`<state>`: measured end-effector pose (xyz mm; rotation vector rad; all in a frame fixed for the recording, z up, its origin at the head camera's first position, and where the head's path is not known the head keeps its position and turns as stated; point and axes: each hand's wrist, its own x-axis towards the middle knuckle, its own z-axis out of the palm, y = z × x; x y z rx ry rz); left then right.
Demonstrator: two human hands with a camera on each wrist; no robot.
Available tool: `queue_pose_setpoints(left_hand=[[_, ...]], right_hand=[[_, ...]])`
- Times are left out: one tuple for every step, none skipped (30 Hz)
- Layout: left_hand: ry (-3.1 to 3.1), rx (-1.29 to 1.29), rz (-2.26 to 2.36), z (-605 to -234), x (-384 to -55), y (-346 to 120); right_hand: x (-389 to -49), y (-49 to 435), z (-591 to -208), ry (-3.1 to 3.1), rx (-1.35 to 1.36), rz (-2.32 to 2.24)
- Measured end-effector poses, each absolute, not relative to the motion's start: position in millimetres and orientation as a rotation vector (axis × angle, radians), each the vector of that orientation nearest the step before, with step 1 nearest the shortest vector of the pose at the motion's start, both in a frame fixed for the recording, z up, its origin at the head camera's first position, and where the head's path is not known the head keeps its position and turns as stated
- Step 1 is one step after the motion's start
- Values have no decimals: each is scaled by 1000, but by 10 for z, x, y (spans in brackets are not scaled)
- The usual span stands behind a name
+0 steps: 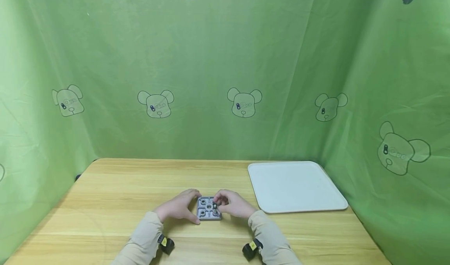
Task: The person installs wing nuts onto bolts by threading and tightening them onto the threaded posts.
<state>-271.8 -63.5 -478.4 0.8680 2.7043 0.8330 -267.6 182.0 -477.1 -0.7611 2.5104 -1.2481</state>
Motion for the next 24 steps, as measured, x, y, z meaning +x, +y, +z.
queue_pose_setpoints(left_hand=[[2704, 861, 831, -4783, -2718, -634], [2706, 860, 827, -4780, -2718, -634], [2706, 862, 825, -4779, -2718, -633], [2708, 865, 825, -4779, -2720, -634], [2709, 869, 824, -4778, -2720, -634], [2709, 872, 825, -4778, -2720, -634], [2709, 873, 825, -4778, -2721, -634], [2708, 873, 825, -4777, -2720, -634], [2708, 872, 826, -4781, -2721, -634], [2707, 868, 825, -4782, -2722, -634], [2708, 870, 823, -4778, -2720, -635], [2707, 865, 823, -4777, -2720, -635], [2706, 861, 823, -4776, -2720, -635], [2705, 859, 824, -4774, -2718, -636], [2705, 858, 824, -4776, -2719, -635], [2705, 858, 824, -4772, -2717, -635], [2706, 858, 823, -4768, -2716, -635], [2704, 855, 827, -4770, -2715, -634], [2703, 858, 829, -4768, -2714, -633], [2702, 859, 832, -4764, -2712, -632], [2700, 861, 835, -4761, -2709, -632], [2700, 862, 834, -4755, -2706, -632], [2698, 862, 838, -4750, -2702, -632], [2695, 861, 840, -4746, -2698, -632]], right_hand=[[-2678, 1822, -4772, 2508, -765, -1248], [-2680, 1823, -4773, 2505, -769, -1250], [-2682, 1824, -4774, 2502, -772, -1248], [-2684, 1825, -4776, 2500, -775, -1247], [-2685, 1825, -4777, 2500, -776, -1244], [-2686, 1827, -4779, 2497, -782, -1246], [-2686, 1826, -4780, 2497, -778, -1245], [-2685, 1824, -4781, 2499, -773, -1242], [-2684, 1821, -4783, 2500, -769, -1239], [-2682, 1820, -4785, 2501, -764, -1239], [-2679, 1818, -4787, 2499, -758, -1242], [-2676, 1815, -4789, 2497, -751, -1244], [-2674, 1810, -4792, 2494, -737, -1246], [-2672, 1806, -4792, 2493, -735, -1248], [-2671, 1803, -4795, 2491, -733, -1249], [-2670, 1800, -4796, 2492, -730, -1250], [-2669, 1797, -4798, 2491, -725, -1250], [-2668, 1794, -4798, 2492, -722, -1251], [-2666, 1791, -4797, 2494, -722, -1253], [-2664, 1788, -4795, 2499, -720, -1252], [-2661, 1785, -4794, 2504, -719, -1249], [-2657, 1782, -4791, 2509, -721, -1248], [-2653, 1778, -4790, 2513, -723, -1246], [-2648, 1773, -4787, 2521, -727, -1240]])
